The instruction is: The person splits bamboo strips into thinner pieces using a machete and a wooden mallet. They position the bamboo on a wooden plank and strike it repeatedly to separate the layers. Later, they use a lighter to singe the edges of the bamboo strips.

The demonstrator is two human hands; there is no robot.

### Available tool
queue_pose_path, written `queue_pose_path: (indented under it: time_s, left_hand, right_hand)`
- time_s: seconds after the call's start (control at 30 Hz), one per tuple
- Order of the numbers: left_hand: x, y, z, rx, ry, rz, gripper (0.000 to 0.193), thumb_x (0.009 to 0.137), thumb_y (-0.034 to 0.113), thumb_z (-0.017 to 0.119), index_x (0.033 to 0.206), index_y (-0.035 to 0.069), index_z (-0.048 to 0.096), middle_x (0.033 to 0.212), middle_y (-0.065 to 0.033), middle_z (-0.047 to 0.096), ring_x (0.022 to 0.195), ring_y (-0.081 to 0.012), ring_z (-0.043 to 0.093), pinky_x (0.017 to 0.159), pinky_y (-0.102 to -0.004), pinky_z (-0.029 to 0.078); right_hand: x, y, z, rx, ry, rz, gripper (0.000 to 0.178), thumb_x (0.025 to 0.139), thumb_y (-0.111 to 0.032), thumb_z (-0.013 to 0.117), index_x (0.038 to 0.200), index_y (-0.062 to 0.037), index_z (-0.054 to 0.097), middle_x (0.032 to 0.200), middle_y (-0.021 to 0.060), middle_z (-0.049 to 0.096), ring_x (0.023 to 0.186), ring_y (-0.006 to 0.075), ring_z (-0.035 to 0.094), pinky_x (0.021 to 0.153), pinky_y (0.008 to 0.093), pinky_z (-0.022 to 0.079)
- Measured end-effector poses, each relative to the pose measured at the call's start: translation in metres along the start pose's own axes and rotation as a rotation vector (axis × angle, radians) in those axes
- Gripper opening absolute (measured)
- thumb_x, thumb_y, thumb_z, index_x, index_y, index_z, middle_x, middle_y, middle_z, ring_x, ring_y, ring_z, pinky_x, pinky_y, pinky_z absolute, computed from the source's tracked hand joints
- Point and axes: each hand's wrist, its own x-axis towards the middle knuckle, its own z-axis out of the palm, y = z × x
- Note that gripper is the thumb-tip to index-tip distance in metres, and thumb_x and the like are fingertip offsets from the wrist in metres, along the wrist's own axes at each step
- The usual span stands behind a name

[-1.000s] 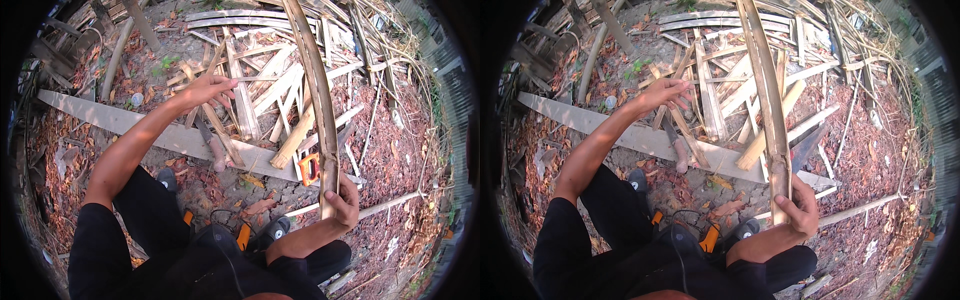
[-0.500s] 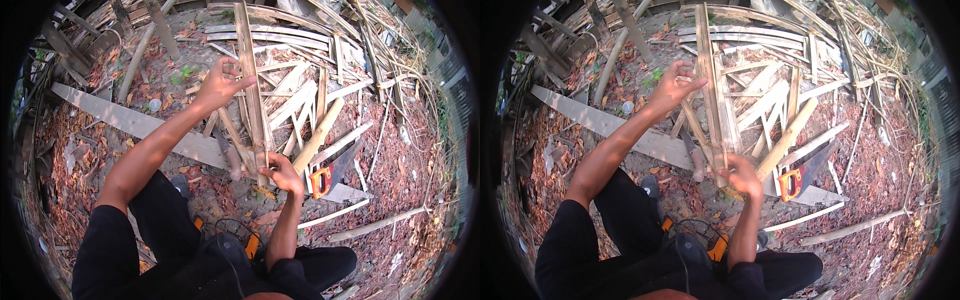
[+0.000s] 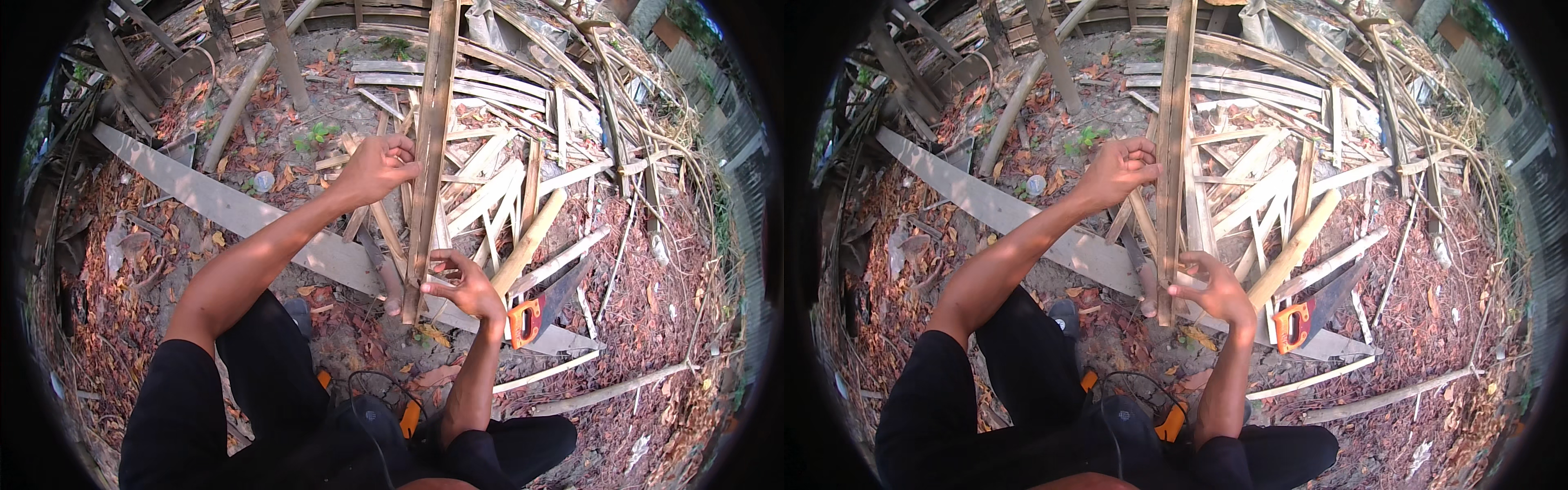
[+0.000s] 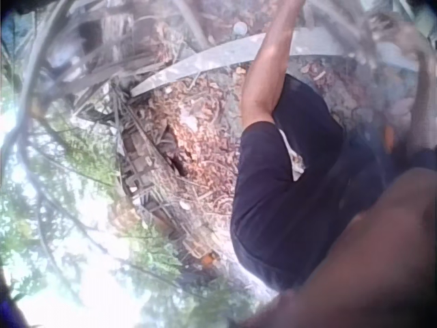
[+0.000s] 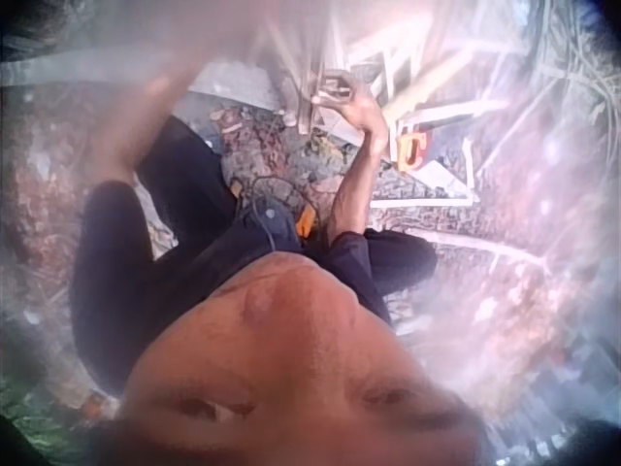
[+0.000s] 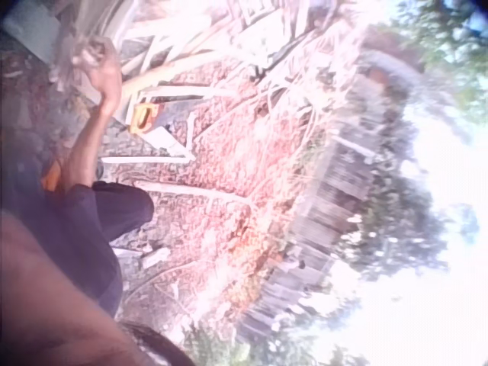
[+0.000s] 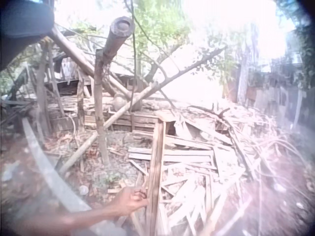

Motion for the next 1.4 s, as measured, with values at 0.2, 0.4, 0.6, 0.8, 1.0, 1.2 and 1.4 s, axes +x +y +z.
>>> queue_pose_path:
  time_s: [0.2, 0.4, 0.6, 0.8, 1.0, 1.2, 1.4]
  left_hand:
    - [-0.018, 0.013, 0.037, 0.285, -0.044, 0.092, 0.024, 0.082, 0.012, 0.07, 0.092, -0.005, 0.058, 0.076, -0.0062, 0.062, 0.071, -0.0094, 0.062, 0.063, -0.0254, 0.051]
    - [-0.012, 0.032, 0.03, 0.396, -0.164, 0.08, 0.036, 0.077, 0.025, 0.069, 0.093, -0.006, 0.061, 0.071, -0.0128, 0.061, 0.066, -0.0213, 0.062, 0.064, -0.0341, 0.05]
    - [-0.003, 0.058, 0.015, -0.112, 0.046, 0.256, 0.045, 0.095, 0.038, 0.061, 0.115, -0.003, 0.06, 0.088, -0.0059, 0.066, 0.072, -0.0106, 0.06, 0.064, -0.0295, 0.048]
    - [0.012, 0.064, -0.013, -0.139, 0.232, 0.149, 0.033, 0.101, 0.033, 0.053, 0.1, 0.0, 0.061, 0.081, -0.0021, 0.061, 0.068, -0.011, 0.06, 0.066, -0.0261, 0.049]
    - [0.041, 0.021, -0.042, -0.256, 0.59, 0.055, 0.029, 0.103, 0.029, 0.046, 0.101, 0.002, 0.054, 0.075, -0.0022, 0.052, 0.06, -0.0141, 0.054, 0.057, -0.0327, 0.05]
    - [0.01, -0.043, -0.247, -0.412, 1.137, 0.24, 0.021, 0.104, 0.025, 0.036, 0.093, 0.008, 0.041, 0.073, -0.0047, 0.043, 0.056, -0.0172, 0.042, 0.054, -0.0388, 0.045]
    - [-0.008, -0.032, -0.285, -0.294, 1.378, 0.377, 0.02, 0.103, 0.022, 0.033, 0.097, 0.005, 0.04, 0.077, -0.0072, 0.047, 0.063, -0.0204, 0.05, 0.06, -0.0394, 0.049]
  right_hand:
    - [0.061, -0.129, -0.065, 0.27, 0.706, -0.342, 0.059, 0.09, -0.039, 0.068, 0.132, 0.0004, 0.051, 0.108, 0.018, 0.063, 0.09, 0.0232, 0.063, 0.077, 0.0366, 0.052]
    - [0.084, -0.172, -0.081, 0.14, 0.854, -0.364, 0.034, 0.089, -0.032, 0.07, 0.104, -0.0012, 0.067, 0.076, 0.0079, 0.066, 0.063, 0.0164, 0.061, 0.061, 0.0316, 0.048]
    - [0.075, -0.152, -0.056, -0.027, 0.686, -0.401, 0.019, 0.087, -0.016, 0.068, 0.088, 0.0032, 0.067, 0.077, 0.0169, 0.064, 0.063, 0.0274, 0.062, 0.06, 0.0365, 0.047]
    - [0.065, -0.135, -0.026, 0.108, 0.751, -0.531, 0.015, 0.089, -0.012, 0.064, 0.087, 0.0031, 0.064, 0.071, 0.0124, 0.06, 0.062, 0.0243, 0.06, 0.06, 0.0339, 0.045]
    - [0.022, -0.117, -0.036, 0.729, 0.803, -0.588, 0.022, 0.099, -0.02, 0.055, 0.09, 0.0005, 0.059, 0.069, 0.0042, 0.055, 0.059, 0.0115, 0.054, 0.052, 0.023, 0.041]
    - [-0.176, -0.048, -0.183, 0.6, 1.479, -0.876, 0.025, 0.1, -0.025, 0.05, 0.102, 0.0006, 0.05, 0.087, 0.0081, 0.049, 0.07, 0.0175, 0.049, 0.059, 0.0265, 0.039]
    - [-0.153, -0.085, -0.189, 0.468, 1.845, -1.006, 0.03, 0.098, -0.03, 0.044, 0.095, -0.0005, 0.05, 0.082, 0.0081, 0.047, 0.069, 0.0212, 0.047, 0.063, 0.0349, 0.04]
